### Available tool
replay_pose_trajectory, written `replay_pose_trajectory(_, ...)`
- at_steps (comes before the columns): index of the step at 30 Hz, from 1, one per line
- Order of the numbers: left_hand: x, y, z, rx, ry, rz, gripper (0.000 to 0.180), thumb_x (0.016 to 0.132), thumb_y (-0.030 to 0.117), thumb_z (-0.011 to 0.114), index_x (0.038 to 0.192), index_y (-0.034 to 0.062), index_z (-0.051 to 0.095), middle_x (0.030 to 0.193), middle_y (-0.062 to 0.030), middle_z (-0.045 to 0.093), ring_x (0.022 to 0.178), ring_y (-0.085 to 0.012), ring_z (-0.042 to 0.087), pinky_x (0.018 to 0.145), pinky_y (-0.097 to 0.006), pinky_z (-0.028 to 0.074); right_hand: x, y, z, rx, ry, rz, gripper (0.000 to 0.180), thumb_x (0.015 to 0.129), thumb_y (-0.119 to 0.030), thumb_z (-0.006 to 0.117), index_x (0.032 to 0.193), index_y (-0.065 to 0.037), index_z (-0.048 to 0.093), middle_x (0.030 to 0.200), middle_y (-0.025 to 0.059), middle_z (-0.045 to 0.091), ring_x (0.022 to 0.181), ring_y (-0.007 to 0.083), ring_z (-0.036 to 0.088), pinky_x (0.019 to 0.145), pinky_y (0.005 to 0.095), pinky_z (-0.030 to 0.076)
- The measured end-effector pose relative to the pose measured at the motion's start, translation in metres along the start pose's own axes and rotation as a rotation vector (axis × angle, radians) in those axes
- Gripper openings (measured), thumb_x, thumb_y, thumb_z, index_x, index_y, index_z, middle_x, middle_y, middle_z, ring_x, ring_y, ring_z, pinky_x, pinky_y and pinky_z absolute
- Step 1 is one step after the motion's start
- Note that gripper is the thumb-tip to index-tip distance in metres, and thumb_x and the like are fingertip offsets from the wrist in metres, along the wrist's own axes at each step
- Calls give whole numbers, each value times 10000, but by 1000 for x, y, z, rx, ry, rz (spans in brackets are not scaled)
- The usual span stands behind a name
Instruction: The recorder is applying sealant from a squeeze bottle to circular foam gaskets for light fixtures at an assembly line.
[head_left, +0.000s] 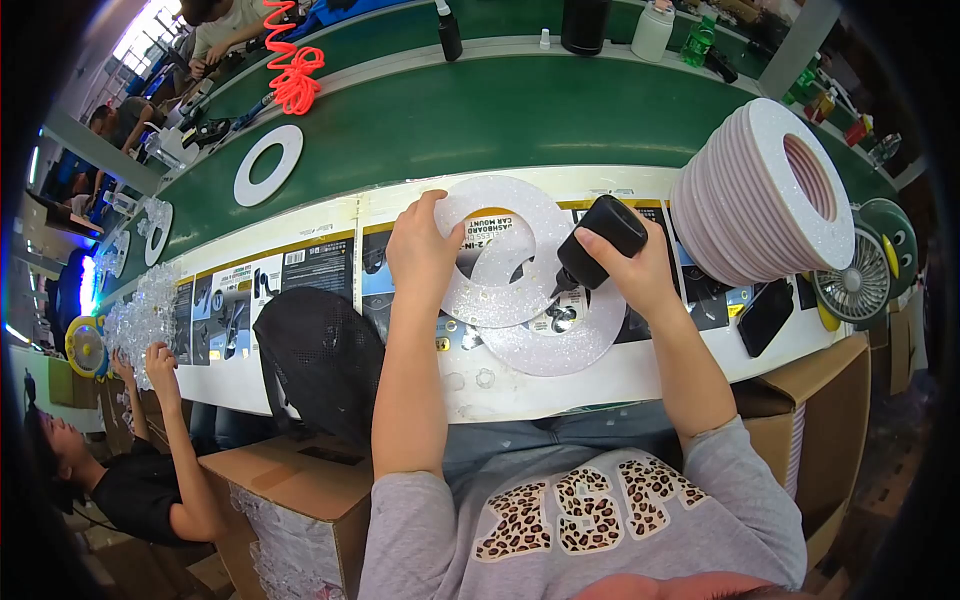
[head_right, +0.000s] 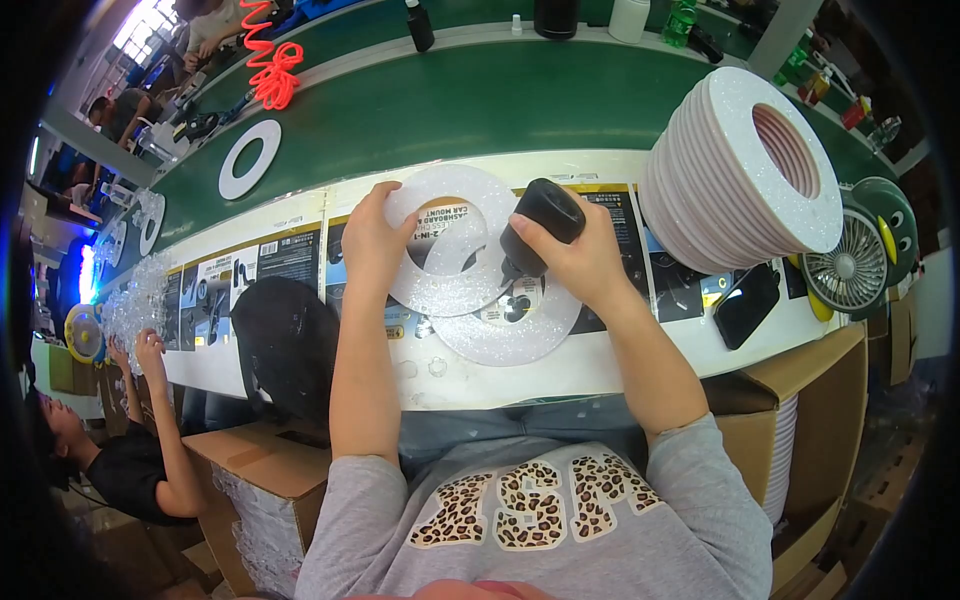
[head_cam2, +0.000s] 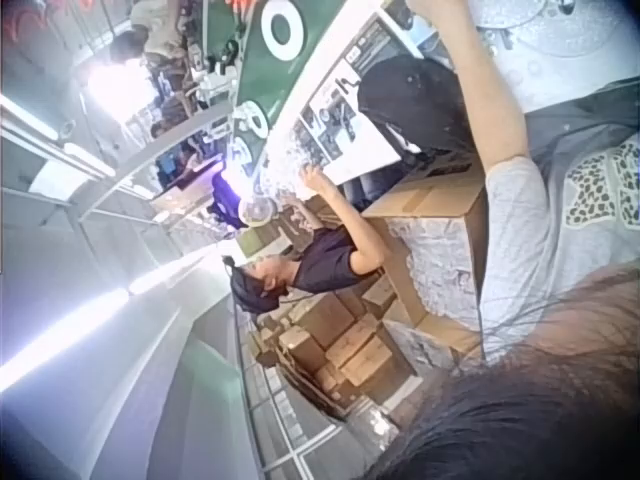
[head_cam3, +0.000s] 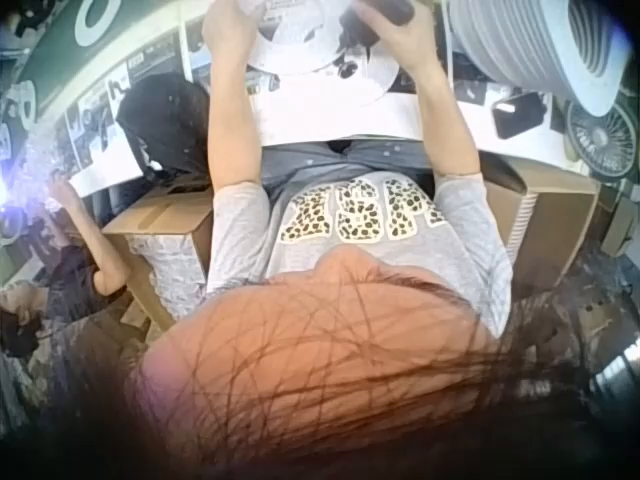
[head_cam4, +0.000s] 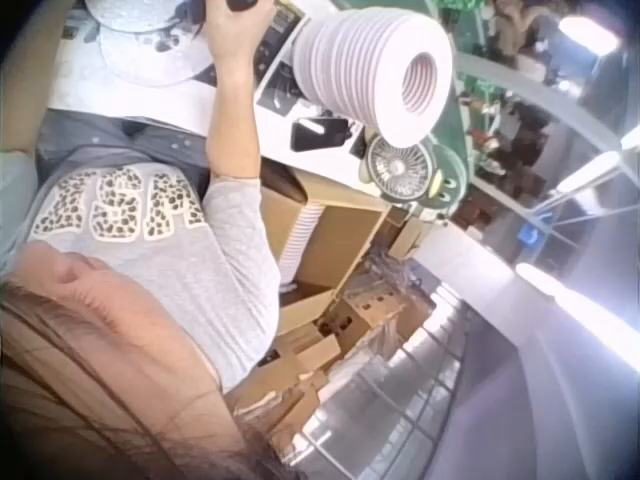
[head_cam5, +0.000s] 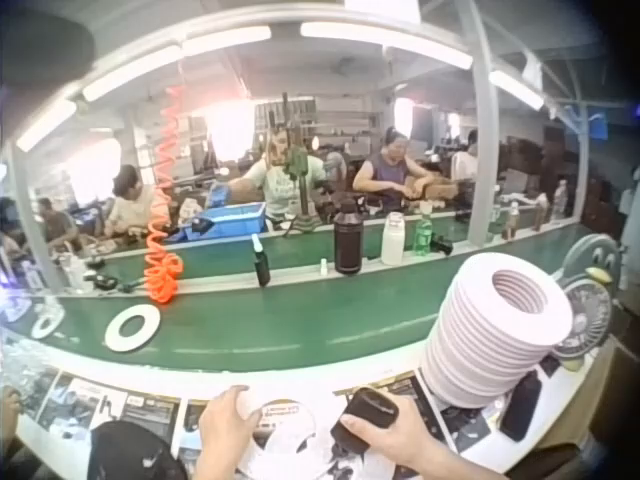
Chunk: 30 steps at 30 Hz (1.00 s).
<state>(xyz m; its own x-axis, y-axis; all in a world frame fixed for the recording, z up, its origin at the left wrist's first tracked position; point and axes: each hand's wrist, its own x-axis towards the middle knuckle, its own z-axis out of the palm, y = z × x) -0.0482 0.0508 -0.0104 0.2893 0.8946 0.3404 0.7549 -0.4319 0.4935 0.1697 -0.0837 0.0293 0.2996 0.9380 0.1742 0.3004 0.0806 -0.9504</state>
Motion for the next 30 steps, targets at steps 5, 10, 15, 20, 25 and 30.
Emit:
replay_pose_trajectory(5,-3,0,1,-1,0,1,445,748,161,775,1153,108,598,1021,-109,667,994,-298,633,826,-404,518,-3,2,0,14,6,-6,308,835,-237,733,983,21,655,824,87,684,746,148,640,697,289,507)
replay_pose_trajectory(10,-3,0,0,3,-9,-8,444,752,162,771,1156,105,597,1038,-110,669,1005,-297,632,840,-401,515,1,3,-2,35,10,-2,295,834,-235,737,960,19,656,816,77,682,737,138,637,695,286,507)
replay_pose_trajectory(15,-2,2,2,-8,-6,-6,448,752,160,769,1160,98,596,1039,-112,668,1005,-302,631,842,-405,515,8,15,-10,130,80,59,249,836,-248,735,920,-29,652,787,38,659,694,101,626,640,236,494)
replay_pose_trajectory(20,-3,-2,1,-10,-25,-13,455,745,164,770,1159,91,595,1046,-118,667,1006,-313,630,834,-412,516,19,19,-10,222,178,190,309,811,-333,746,933,-67,645,778,13,638,648,64,600,518,182,431)
replay_pose_trajectory(25,-3,4,-4,-30,-95,-89,438,802,229,741,1180,53,609,1130,-167,668,1058,-341,629,889,-394,494,30,31,-12,550,303,305,268,829,-333,728,918,-114,601,716,-15,591,510,38,495,421,185,331)
replay_pose_trajectory(30,2,-3,-2,-107,-66,-127,383,898,321,635,1161,43,630,1091,-174,686,1011,-337,653,868,-383,496,43,58,-25,927,253,407,250,861,-321,710,853,-118,566,682,-7,587,438,63,440,382,190,314)
